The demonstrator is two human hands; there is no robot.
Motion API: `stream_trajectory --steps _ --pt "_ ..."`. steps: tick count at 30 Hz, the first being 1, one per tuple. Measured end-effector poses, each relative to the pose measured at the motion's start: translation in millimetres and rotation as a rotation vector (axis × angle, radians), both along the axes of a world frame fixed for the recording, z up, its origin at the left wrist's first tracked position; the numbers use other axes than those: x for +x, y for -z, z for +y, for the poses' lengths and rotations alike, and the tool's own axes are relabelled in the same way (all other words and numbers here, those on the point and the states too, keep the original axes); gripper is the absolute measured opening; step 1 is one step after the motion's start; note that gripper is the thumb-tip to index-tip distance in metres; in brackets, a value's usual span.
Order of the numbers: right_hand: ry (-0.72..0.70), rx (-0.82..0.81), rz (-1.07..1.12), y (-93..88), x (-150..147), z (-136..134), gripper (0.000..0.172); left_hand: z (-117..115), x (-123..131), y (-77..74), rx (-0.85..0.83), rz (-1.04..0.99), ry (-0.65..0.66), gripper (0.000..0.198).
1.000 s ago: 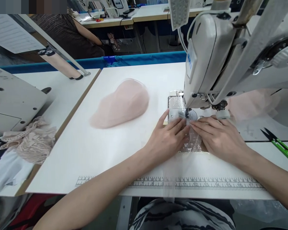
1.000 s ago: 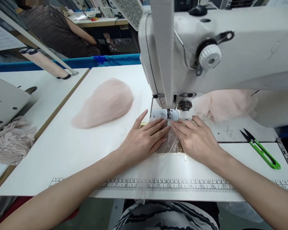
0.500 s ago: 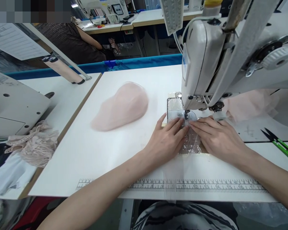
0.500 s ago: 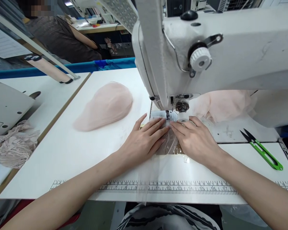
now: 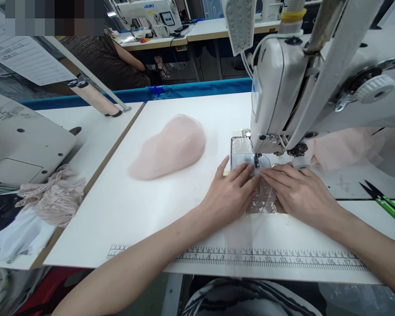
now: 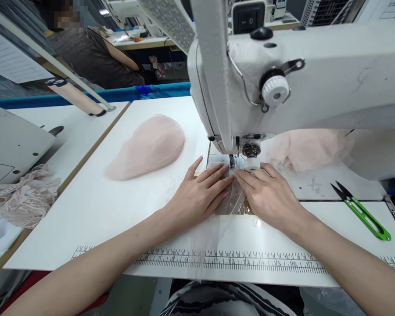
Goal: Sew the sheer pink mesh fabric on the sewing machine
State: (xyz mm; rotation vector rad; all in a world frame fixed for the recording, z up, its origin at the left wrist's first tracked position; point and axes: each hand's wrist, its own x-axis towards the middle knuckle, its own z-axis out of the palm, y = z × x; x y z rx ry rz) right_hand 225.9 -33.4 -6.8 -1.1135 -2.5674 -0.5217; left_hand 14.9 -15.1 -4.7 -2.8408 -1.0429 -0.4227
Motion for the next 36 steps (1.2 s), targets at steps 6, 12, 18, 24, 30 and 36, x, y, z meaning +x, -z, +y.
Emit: stream_trajectory --steps 6,12,18,24,30,36 --pt "-0.003 0.0 -0.006 -0.8 0.9 0.5 0.035 0.1 0.5 -0.4 0.003 -0.003 0.0 0.034" --pt "0.004 -0.01 -0.003 -1.4 0.2 1.3 0.038 3.0 0.3 -0.1 0.0 -0.014 -0.003 0.034" --pt "0.018 -0.022 -0.015 -4.8 -1.2 4.0 0.036 8.4 0.6 2.3 -0.005 -0.038 -0.006 0.035" --pt "-0.046 -0.063 0.092 -7.7 3.3 0.9 0.032 3.8 -2.2 -13.8 0.01 -0.089 0.063 0.027" --pt "-0.226 -0.229 0.203 -12.7 6.9 -0.9 0.02 -17.9 -9.2 -48.0 -0.303 0.088 0.22 0.042" --pt "-0.236 -0.197 0.203 -14.0 5.7 1.2 0.017 -18.1 2.8 -22.8 -0.115 0.118 0.076 0.023"
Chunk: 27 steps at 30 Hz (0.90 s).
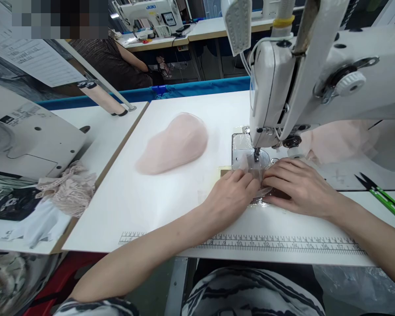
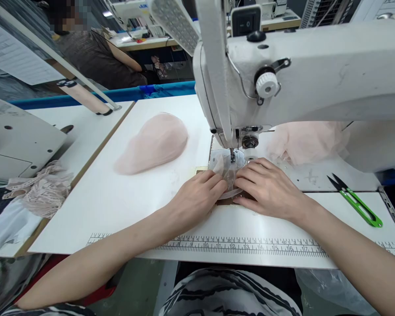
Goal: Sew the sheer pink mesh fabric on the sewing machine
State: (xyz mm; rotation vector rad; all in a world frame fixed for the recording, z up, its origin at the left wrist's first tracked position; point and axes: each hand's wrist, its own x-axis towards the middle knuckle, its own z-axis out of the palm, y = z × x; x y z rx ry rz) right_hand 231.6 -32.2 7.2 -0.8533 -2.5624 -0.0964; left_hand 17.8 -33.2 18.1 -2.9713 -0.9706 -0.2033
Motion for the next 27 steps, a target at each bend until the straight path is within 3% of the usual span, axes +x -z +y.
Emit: stream_trajectory --steps 2,4,9,12,16,27 --pt "0.021 0.011 0.017 1.5 -0.1 0.1 0.013 6.3 3.2 8.1 0.003 -0.102 -0.041 0.028" --pt "0.049 -0.003 0.066 3.3 0.4 0.4 0.015 13.1 4.0 10.1 -0.095 -0.21 -0.078 0.029" --pt "0.246 0.013 0.32 3.8 1.2 3.6 0.013 28.8 2.2 -1.4 -0.368 -0.333 -0.144 0.027" --pt "0.334 0.04 0.366 2.4 -0.8 7.0 0.017 37.7 1.2 -3.9 -0.355 -0.263 -0.135 0.034" --pt "0.319 0.028 0.361 2.7 -2.8 8.6 0.018 45.4 -0.4 -0.5 -0.34 -0.254 -0.141 0.025" --pt "0.323 0.022 0.303 3.6 -2.6 6.4 0.013 51.1 -3.8 -4.5 -0.409 -0.316 -0.095 0.029"
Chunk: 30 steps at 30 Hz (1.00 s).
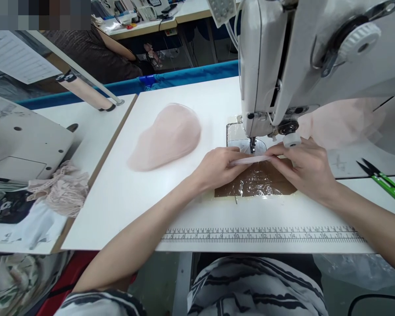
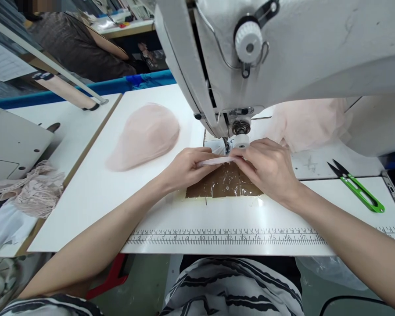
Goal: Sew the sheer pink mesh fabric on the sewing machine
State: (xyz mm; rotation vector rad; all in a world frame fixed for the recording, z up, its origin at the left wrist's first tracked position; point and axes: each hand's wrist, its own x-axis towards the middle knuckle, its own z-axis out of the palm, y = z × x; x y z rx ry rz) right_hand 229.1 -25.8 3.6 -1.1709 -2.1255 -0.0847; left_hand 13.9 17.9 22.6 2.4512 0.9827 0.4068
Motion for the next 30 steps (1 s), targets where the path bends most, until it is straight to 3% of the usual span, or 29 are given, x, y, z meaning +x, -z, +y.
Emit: stream_trajectory --steps 8,12,17,25,30 --pt "-0.009 0.048 -0.038 0.0 0.0 0.3 0.014 -0.7 -0.9 0.1 0.097 0.031 0.001 0.029" --pt "0.036 0.097 -0.07 -0.1 -1.3 0.1 0.018 -2.6 1.0 5.7 0.201 0.148 -0.071 0.046" --pt "-0.037 -0.003 0.017 1.0 -2.0 -1.5 0.026 -0.9 1.5 10.8 0.215 0.169 -0.064 0.044" --pt "-0.084 -0.027 0.076 6.4 -1.1 1.6 0.021 1.1 -0.8 6.9 0.048 0.095 -0.029 0.024" --pt "-0.125 -0.144 0.091 2.9 -2.9 -1.8 0.022 -1.2 -1.6 2.5 -0.043 0.036 0.015 0.026"
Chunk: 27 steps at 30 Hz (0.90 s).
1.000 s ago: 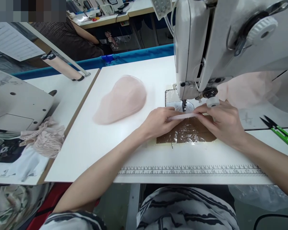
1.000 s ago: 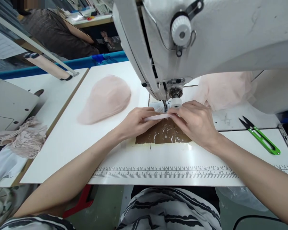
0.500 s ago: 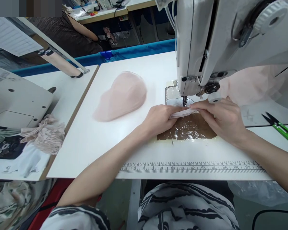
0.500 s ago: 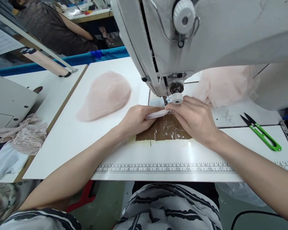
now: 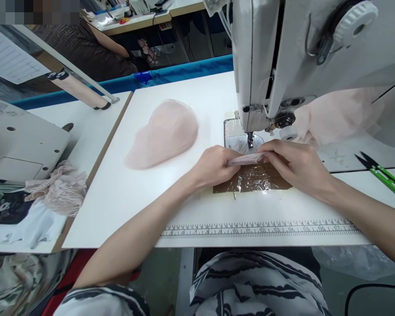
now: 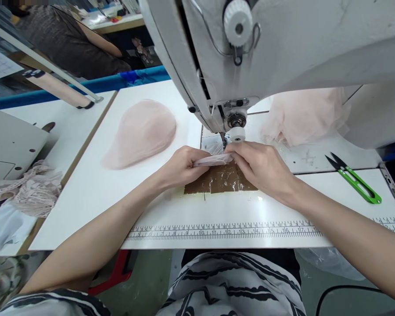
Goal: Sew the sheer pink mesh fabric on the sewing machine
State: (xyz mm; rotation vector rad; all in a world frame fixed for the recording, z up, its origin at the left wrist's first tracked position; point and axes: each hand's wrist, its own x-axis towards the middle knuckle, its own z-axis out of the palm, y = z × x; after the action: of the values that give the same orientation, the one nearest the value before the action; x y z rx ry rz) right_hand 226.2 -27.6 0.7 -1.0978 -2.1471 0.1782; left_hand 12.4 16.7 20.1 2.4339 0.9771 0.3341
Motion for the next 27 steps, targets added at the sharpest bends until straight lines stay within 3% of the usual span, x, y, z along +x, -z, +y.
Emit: stream_trajectory --steps 3,8,15,19,27 --pt "-0.033 -0.053 -0.015 -0.9 0.5 -3.5 0.022 -3.0 -1.9 2.2 0.101 0.051 0.066 0.025" --pt "-0.086 -0.087 -0.118 0.0 3.4 -7.6 0.018 -14.8 -5.9 10.6 0.434 0.128 0.181 0.031" --pt "-0.077 0.188 -0.339 -6.9 2.6 -13.1 0.014 -32.6 -5.0 5.7 0.808 0.13 0.236 0.023" --pt "-0.111 0.239 -0.368 -8.2 1.9 -14.7 0.015 -39.8 -5.3 2.9 0.834 0.171 0.25 0.025" --pt "-0.162 0.209 -0.323 -5.0 2.7 -14.1 0.016 -44.3 -9.2 6.9 0.723 0.218 0.243 0.03"
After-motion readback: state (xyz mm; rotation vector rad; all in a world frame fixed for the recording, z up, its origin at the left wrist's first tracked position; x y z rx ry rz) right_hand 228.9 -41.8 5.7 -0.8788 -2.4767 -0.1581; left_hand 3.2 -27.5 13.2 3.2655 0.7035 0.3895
